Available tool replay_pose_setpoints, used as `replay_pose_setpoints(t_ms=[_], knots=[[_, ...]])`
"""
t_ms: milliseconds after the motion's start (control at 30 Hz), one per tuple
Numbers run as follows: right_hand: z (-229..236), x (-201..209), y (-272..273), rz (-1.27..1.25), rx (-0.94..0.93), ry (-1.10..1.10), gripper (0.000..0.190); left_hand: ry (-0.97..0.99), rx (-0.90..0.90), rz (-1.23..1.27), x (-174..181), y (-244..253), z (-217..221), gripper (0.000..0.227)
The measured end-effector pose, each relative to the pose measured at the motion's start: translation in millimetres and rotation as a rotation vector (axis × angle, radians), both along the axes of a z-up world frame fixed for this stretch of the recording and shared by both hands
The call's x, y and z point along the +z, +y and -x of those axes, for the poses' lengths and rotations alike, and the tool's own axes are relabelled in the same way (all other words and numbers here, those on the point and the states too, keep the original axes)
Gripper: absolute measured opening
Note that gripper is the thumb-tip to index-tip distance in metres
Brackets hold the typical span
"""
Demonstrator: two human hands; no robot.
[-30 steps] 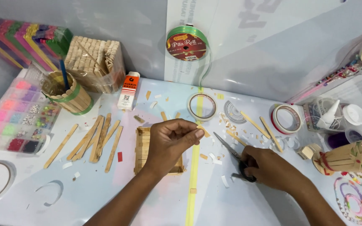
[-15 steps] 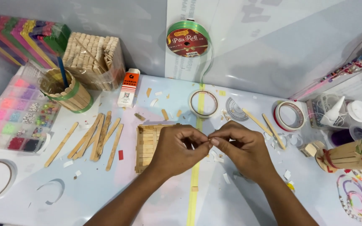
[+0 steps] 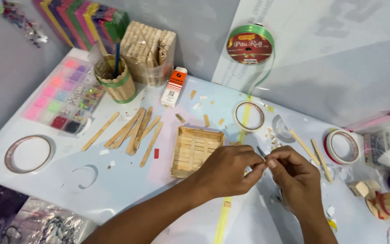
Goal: Assembling a small box using popsicle sticks and double-sided tape.
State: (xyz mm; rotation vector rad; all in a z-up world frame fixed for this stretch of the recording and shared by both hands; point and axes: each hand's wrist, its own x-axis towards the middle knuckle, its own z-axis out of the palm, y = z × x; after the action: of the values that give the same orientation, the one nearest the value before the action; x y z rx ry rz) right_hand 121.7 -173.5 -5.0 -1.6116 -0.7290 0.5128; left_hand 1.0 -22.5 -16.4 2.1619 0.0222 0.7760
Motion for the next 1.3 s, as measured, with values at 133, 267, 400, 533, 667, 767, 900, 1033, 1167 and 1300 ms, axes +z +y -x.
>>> replay_pose_setpoints(t_ms=[133,267,400,533,667,767,900,1033,1167,1300], knots=[[0,-5,0,-0.030,0.017,-0.054,0.008,-0.037,0.017,-0.019,-1,-1,0,0.022],[4,-9,1,-0.094,-0.035,-0.050,0.011,-0.046,0.001,0.023,0,-1,0,0.023],[6,-9,1,-0.119,-0.066,-0.027,0.012,-0.080,-0.016,0.045,3,-1,1,0.024],[7,-10,0,-0.152,-0.079,0.013,0.010,-0.069,-0.023,0.064,5,-3,1,0.023],[8,-12,2,-0.197,-0.117,0.018,0.010,-0.126,0.000,0.041,5,-2,1,0.019],[11,-17,7,-0.261,-0.127,0.027,0.007,-0.146,-0.007,0.018,10,2,3,0.021],[3,-9,5,-0.286,-0.198,0.132,0.011,-0.183,0.001,0.039,16,9,7,0.017],[3,-10,2,-0.339,-0.216,0.145,0.010,-0.022,0.043,0.089,11,4,4,0.016],[14,-7,4,-0.321,-0.098,0.109,0.011,0.005,-0.010,0.138,14,-2,3,0.019],[20,-3,6,-0.244,-0.107,0.061,0.015,-0.037,-0.109,0.199,15,-4,1,0.016]])
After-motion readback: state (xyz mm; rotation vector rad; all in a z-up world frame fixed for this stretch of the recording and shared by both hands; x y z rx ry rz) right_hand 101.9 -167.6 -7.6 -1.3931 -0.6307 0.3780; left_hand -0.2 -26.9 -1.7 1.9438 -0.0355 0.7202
